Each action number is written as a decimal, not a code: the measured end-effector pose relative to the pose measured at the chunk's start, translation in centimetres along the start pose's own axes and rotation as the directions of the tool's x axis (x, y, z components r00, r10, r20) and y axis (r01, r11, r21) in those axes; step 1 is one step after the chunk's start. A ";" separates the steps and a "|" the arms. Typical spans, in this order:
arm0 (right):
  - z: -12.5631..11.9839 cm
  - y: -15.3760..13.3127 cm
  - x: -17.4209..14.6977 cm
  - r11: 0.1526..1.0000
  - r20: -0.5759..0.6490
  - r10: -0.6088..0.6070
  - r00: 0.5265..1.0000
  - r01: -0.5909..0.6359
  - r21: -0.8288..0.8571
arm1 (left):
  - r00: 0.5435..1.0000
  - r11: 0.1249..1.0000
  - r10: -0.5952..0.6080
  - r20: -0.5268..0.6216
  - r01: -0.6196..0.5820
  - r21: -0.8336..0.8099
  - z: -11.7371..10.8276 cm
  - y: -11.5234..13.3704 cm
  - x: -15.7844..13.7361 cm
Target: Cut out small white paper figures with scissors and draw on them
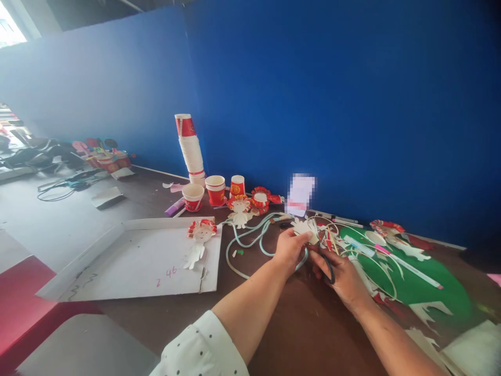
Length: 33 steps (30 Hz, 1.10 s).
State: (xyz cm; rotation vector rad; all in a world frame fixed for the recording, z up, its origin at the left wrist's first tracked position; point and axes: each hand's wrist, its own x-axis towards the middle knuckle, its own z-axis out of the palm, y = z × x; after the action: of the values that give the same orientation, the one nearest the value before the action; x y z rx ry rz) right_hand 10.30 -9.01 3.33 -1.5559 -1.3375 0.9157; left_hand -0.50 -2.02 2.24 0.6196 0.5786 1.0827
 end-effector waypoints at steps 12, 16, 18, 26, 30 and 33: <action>0.1 0.8 0.2 0.998 0.000 0.053 0.999 -0.053 0.029 | 1.000 1.000 0.010 0.011 -0.010 -0.019 0.0 0.0 0.0; 0.1 0.4 0.1 0.999 -0.005 0.047 0.999 -0.047 0.015 | 1.000 1.000 0.009 0.001 -0.009 -0.014 0.0 0.0 0.0; 0.1 0.3 0.1 0.998 -0.009 0.055 0.998 -0.055 0.024 | 1.000 1.000 0.007 0.006 -0.007 -0.021 -0.1 0.1 0.0; 0.0 0.9 0.2 0.998 -0.011 0.046 0.999 -0.046 0.046 | 0.999 0.999 -0.023 -0.026 0.022 -0.024 0.0 0.3 -0.1; 0.1 0.8 0.2 1.000 -0.014 0.022 1.000 -0.022 -0.006 | 0.997 0.998 -0.060 -0.052 0.060 -0.001 -0.1 0.3 0.0; 0.2 0.8 0.2 0.999 -0.007 0.028 1.000 -0.028 -0.026 | 0.996 0.998 -0.067 -0.062 0.068 0.019 -0.3 0.5 0.1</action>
State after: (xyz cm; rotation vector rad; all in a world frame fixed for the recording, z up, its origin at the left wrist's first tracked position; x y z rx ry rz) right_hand 10.45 -8.87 2.51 -1.6002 -1.3312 0.9132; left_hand -0.99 -1.73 2.34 0.5829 0.6605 1.0363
